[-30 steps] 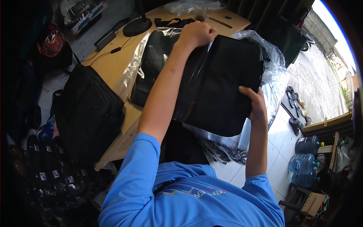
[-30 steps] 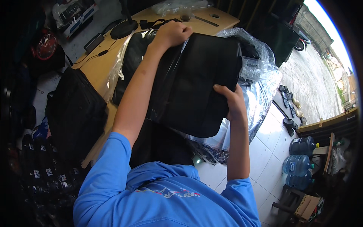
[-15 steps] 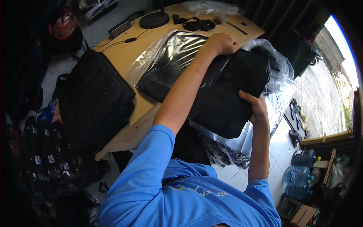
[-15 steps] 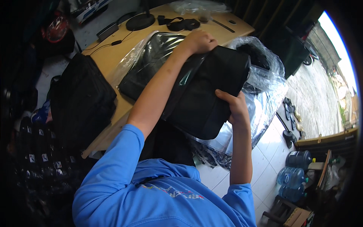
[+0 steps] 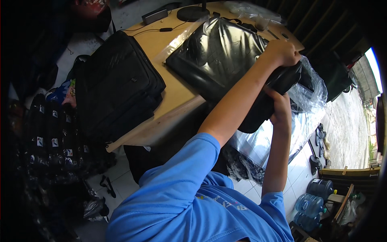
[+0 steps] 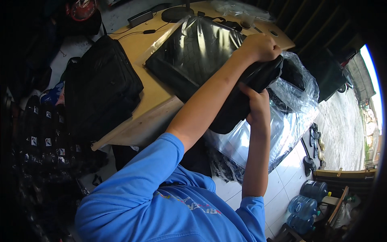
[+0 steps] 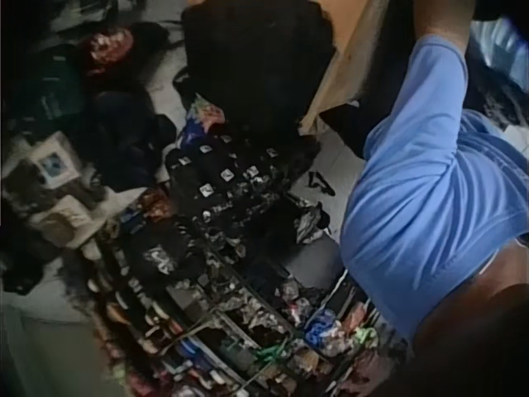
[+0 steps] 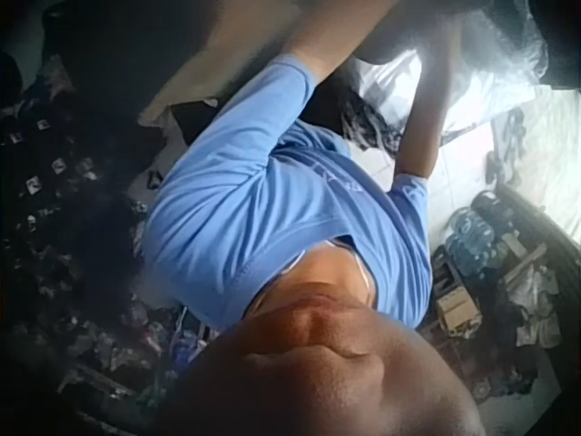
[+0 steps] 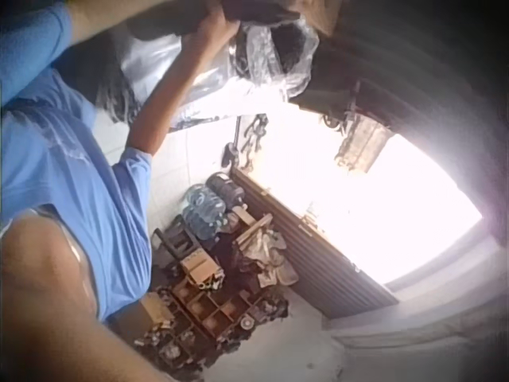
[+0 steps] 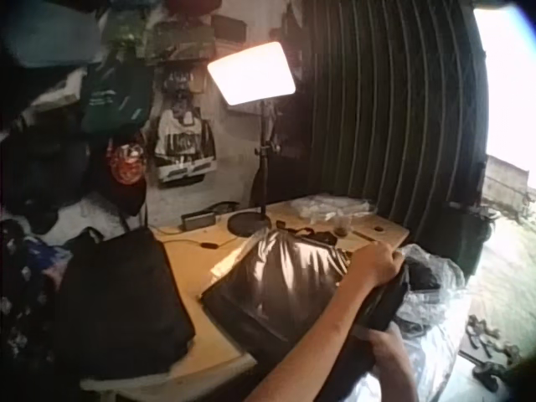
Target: The person attaches a strap to a black bag and slides the bag into a plastic sleeve. They repeat these actions with another bag and its strap, placing the items on a table.
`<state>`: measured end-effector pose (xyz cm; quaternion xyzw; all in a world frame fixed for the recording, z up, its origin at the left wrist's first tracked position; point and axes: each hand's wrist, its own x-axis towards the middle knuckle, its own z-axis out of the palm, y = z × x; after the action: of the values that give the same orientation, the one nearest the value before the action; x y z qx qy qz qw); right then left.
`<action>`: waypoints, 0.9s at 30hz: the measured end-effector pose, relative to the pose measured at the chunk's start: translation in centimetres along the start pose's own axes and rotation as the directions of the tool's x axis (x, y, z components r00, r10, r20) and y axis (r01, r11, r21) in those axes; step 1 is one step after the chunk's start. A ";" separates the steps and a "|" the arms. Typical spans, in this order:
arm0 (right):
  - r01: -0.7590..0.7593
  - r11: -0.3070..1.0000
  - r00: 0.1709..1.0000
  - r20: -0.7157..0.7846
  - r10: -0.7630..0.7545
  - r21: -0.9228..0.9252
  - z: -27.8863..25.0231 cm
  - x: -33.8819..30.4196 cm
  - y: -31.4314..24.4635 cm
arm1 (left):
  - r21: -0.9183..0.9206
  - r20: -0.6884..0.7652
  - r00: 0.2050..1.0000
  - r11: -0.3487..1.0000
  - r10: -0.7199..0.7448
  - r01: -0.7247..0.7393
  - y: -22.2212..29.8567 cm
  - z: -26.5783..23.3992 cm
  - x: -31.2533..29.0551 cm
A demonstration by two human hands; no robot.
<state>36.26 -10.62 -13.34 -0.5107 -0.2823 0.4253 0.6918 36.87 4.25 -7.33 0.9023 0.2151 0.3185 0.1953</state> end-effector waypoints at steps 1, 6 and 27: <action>-0.004 1.000 1.000 0.006 0.004 -0.001 0.3 -0.1 -0.1 | -0.059 -0.067 0.998 0.998 0.006 -0.010 0.8 -0.3 -0.2; -0.021 0.998 0.999 0.048 0.018 0.061 1.2 0.7 0.9 | -0.083 -0.075 0.997 0.996 0.010 -0.016 4.0 -0.2 -0.7; -0.036 0.738 0.957 0.236 -0.169 0.673 3.0 -1.0 8.1 | 0.555 0.193 0.951 0.772 0.242 -0.310 4.4 0.2 -10.6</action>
<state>30.88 -9.18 -20.03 -0.1510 -0.2238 0.5411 0.7965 30.64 -4.86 -10.51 0.9565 0.1556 0.2127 -0.1254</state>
